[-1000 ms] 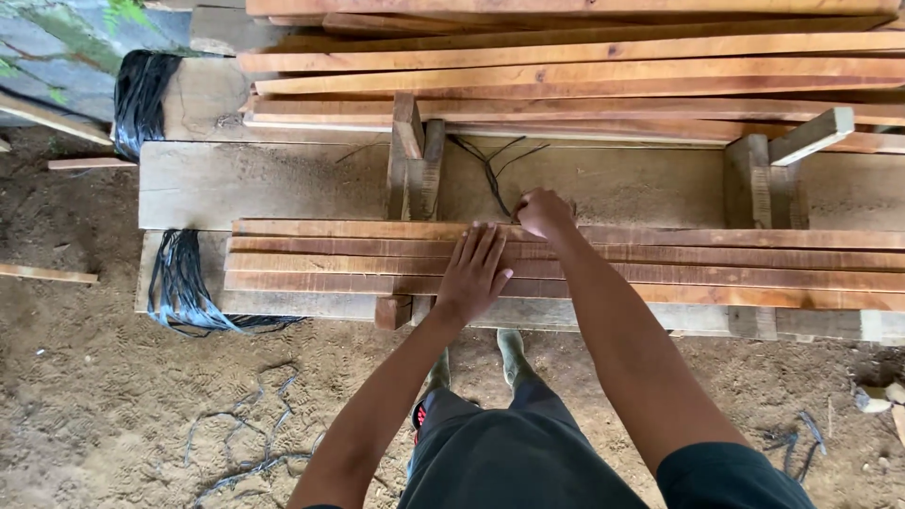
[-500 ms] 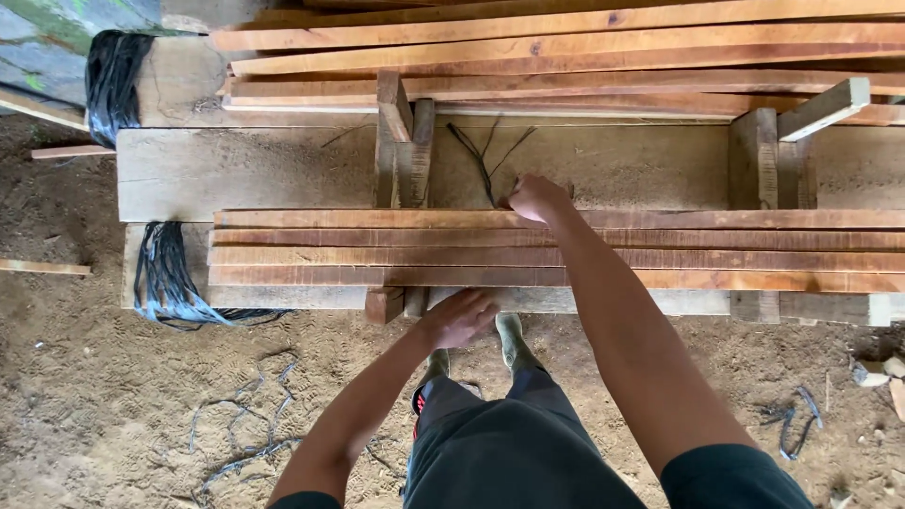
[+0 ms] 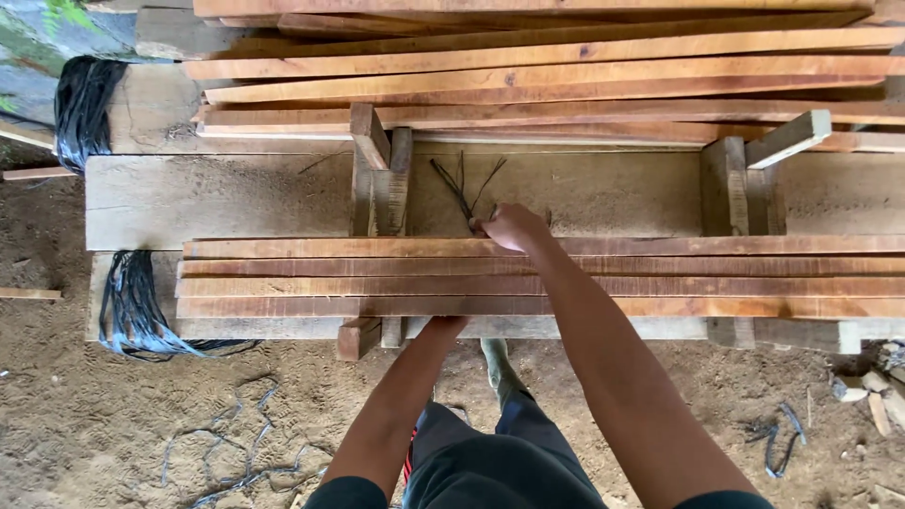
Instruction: Bundling several thin wood planks together using plastic straps.
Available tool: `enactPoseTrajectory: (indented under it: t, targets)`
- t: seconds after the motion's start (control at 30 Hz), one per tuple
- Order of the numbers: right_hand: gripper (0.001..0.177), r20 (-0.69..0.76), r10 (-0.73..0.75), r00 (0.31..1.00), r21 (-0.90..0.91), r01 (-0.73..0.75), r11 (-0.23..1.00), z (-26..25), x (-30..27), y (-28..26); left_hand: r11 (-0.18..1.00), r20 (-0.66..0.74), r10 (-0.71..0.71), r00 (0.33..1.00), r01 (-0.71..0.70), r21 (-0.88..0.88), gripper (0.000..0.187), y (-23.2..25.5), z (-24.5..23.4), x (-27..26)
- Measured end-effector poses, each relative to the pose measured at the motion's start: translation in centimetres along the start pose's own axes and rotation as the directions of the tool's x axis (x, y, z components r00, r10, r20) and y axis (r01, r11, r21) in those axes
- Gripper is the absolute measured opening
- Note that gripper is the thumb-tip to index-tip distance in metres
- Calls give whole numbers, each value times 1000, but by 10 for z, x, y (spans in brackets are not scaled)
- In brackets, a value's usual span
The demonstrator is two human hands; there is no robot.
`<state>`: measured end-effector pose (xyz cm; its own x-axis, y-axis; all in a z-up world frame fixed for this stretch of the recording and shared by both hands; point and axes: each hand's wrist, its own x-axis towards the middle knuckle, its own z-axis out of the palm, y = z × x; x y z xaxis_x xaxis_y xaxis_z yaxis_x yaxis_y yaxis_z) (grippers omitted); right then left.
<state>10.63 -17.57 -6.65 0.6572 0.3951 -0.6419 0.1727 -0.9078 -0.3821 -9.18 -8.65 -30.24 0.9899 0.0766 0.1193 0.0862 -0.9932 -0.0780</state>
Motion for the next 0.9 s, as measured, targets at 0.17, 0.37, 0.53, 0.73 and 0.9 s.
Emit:
enactPoseTrajectory:
  t: [0.17, 0.37, 0.53, 0.73, 0.9]
  targets:
    - [55, -186, -42, 982, -11, 41, 999, 40, 44, 37, 932, -168, -214, 962, 253, 261, 33, 38, 54, -22]
    - [54, -537, -189, 822, -180, 107, 978, 56, 48, 46, 669, -455, -371, 809, 573, 473, 33, 53, 134, -57]
    - [43, -731, -495, 469, -435, 238, 868, 61, 35, 46, 936, -236, -21, 972, -64, -347, 54, -2, 40, -65]
    - [33, -672, -701, 237, -691, 138, 709, 76, 45, 42, 788, -269, -4, 963, -163, -594, 51, -22, -60, -66]
    - [24, -559, -761, 331, -809, -16, 587, 116, 84, 69, 738, -144, -50, 988, -60, -672, 49, -23, -10, -87]
